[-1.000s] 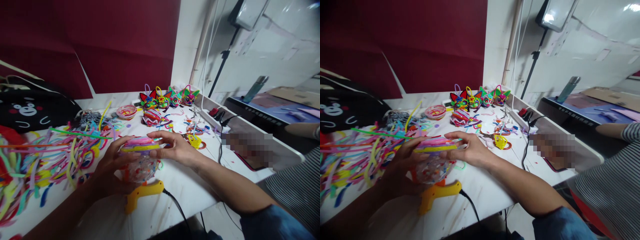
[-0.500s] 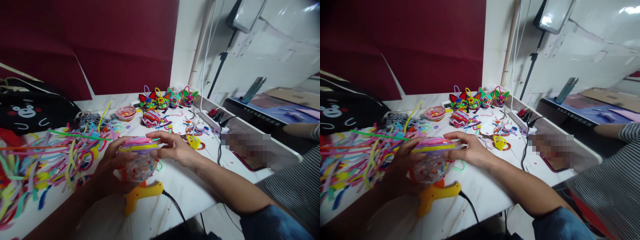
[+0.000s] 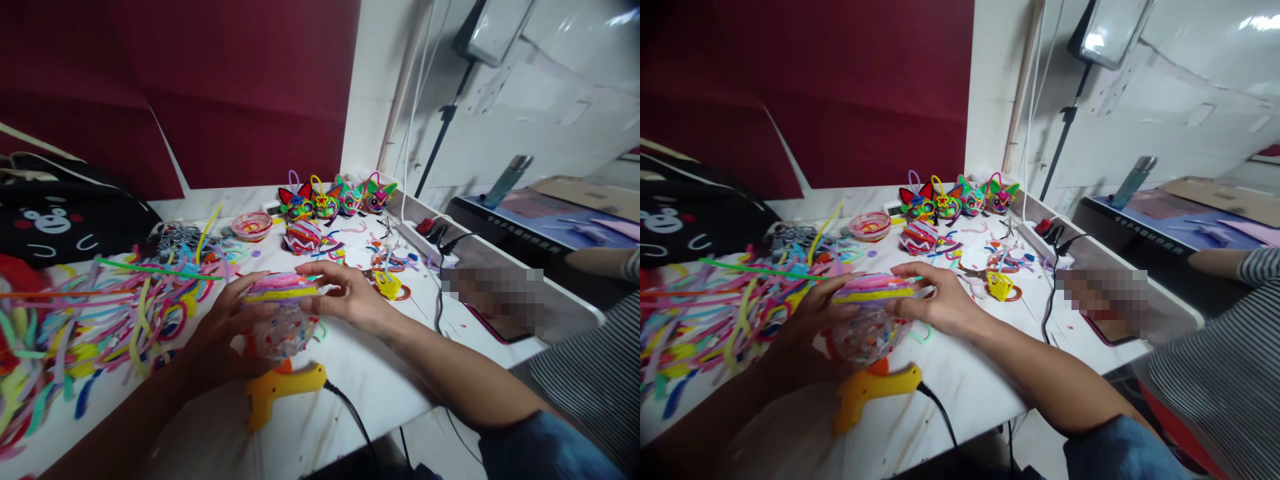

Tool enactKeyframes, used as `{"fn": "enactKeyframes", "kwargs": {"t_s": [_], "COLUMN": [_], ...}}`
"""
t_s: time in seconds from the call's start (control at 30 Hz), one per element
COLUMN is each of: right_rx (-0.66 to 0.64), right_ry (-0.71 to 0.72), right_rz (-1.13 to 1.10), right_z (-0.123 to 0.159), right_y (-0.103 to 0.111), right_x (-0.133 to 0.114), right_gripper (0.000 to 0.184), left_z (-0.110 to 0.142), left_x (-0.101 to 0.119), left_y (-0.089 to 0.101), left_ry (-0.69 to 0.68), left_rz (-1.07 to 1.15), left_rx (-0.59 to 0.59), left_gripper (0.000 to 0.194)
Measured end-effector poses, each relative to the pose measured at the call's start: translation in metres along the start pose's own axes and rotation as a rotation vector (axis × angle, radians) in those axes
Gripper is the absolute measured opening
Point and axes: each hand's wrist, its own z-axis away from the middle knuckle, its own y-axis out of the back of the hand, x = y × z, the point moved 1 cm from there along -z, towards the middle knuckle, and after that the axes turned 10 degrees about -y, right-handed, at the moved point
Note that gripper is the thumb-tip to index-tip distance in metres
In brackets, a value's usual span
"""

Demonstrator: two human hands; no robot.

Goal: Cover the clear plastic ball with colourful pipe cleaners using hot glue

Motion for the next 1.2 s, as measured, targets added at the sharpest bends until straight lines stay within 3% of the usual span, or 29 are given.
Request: {"fn": "enactKeyframes", "kwargs": {"t_s": [0.2, 0.4, 0.77, 1.2], "right_rx": [0.014, 0.020, -0.031, -0.027], "right_ry": [0.010, 0.031, 0.118, 0.097], "right_rz": [0.104, 0.139, 0.101, 0.073], "right_z": [0.000, 0.000, -0.004, -0.002], "right_y": [-0.001, -0.002, 0.006, 0.004], "right_x": [0.006, 0.007, 0.007, 0.005], "right_gripper": [0.052, 0.049, 0.053, 0.043], "left_z": [-0.003, -0.002, -0.005, -0.006], "left_x": [0.003, 0.006, 0.010, 0.016], "left_y": [0.000, -0.001, 0.006, 0.003], "left_ry": [-0.076, -0.055, -0.049, -0.049], "left_rz": [-0.080, -0.093, -0.159, -0.173], "left_rx": [-0.048, -0.074, 0.000, 0.043], "left_gripper": [0.066, 0.071, 0.080, 0.069]}}
